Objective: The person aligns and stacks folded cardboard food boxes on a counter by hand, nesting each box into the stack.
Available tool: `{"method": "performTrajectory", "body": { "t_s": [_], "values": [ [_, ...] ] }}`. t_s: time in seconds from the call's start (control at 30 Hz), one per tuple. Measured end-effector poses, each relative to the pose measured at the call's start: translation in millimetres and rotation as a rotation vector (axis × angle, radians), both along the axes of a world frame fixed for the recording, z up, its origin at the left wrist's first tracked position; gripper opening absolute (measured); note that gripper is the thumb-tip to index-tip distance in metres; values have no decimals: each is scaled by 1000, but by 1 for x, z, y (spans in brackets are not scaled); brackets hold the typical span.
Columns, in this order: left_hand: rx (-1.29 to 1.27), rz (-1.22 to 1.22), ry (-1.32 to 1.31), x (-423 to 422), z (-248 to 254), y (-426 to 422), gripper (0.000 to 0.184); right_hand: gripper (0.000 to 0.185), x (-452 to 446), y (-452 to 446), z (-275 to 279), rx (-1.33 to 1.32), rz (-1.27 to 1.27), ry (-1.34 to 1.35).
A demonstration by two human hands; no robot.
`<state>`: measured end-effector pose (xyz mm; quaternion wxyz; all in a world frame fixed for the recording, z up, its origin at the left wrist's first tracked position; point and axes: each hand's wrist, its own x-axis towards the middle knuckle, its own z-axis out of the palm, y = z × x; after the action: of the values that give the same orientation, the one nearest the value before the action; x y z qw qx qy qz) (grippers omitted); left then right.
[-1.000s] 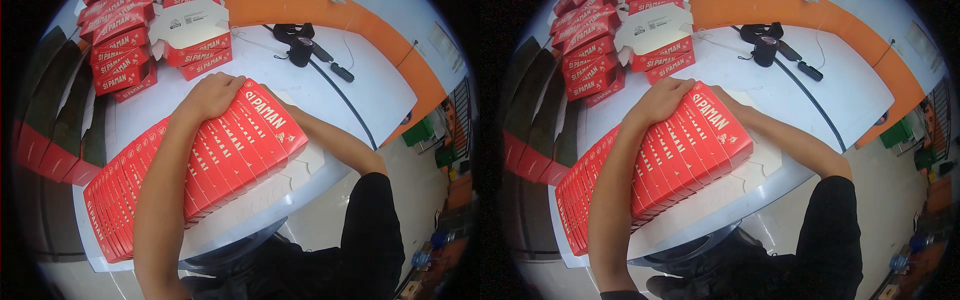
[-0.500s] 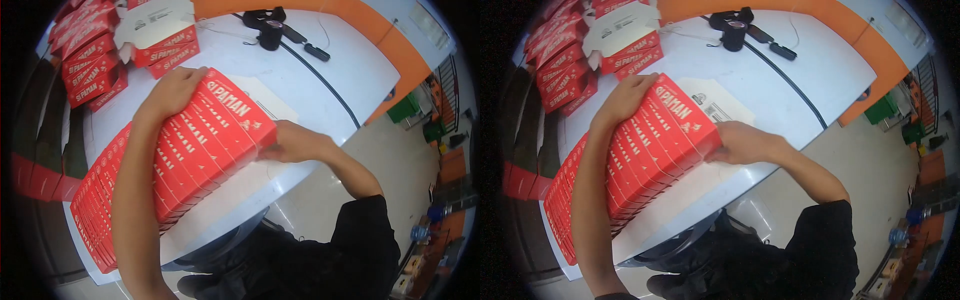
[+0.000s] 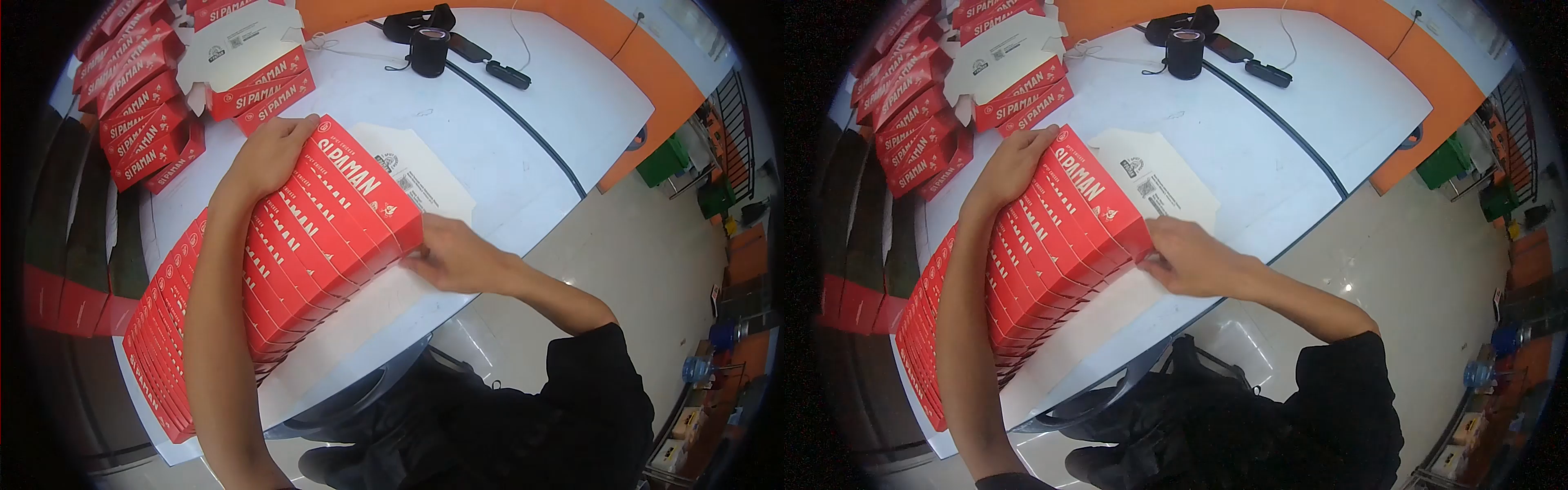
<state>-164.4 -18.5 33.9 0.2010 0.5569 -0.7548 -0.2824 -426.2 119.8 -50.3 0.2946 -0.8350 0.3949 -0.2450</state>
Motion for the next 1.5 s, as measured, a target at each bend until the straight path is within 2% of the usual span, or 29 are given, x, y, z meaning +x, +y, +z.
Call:
{"method": "performTrajectory", "body": {
  "t_s": [0.2, 0.3, 0.4, 0.5, 0.7, 0.8, 0.87, 1.0, 1.1, 1.2, 1.3, 1.4, 1.47, 1.5],
  "values": [
    [-9, 10, -23, 0, -2, 0, 56, 40, -3, 5, 5, 104, 8, -37],
    [-209, -131, 62, -5, -7, 10, 53, 51, 3, 3, 5, 132, -38, 22],
    [-15, -211, 8, 1, 3, 5, 53, 52, 5, -3, -7, 157, -38, 3],
    [-67, -144, -65, -2, 2, 6, 54, 40, 8, 1, -17, -31, -1, -154],
    [-49, -127, -84, -4, 7, 6, 55, 42, 7, 6, -19, -86, 8, -103],
    [-36, -154, -81, -4, 7, 8, 56, 52, 9, 7, -15, -30, 6, -133],
    [-46, -156, -83, -3, 7, 9, 59, 59, 23, 15, -20, -45, -118, -338],
    [-38, -115, -21, -4, 4, 9, 65, 75, 57, 28, -19, 187, -235, -901],
    [32, -76, 18, -2, 3, 1, 68, 77, 54, 22, -22, 311, -179, -803],
    [65, -50, -18, -2, 2, -4, 70, 81, 58, 26, -23, 244, -199, -745],
    [76, -41, -49, -5, 5, -2, 71, 77, 54, 27, -19, 339, -146, -727],
    [27, -78, -63, -4, 5, 1, 71, 72, 38, 19, -19, 509, 26, -844],
    [-38, -91, -48, -1, 3, 3, 72, 65, 12, -18, -22, 641, 93, -869],
    [-75, -88, -24, -1, 0, 5, 72, 69, 16, -31, -8, 589, 70, -1077]
  ]
}}
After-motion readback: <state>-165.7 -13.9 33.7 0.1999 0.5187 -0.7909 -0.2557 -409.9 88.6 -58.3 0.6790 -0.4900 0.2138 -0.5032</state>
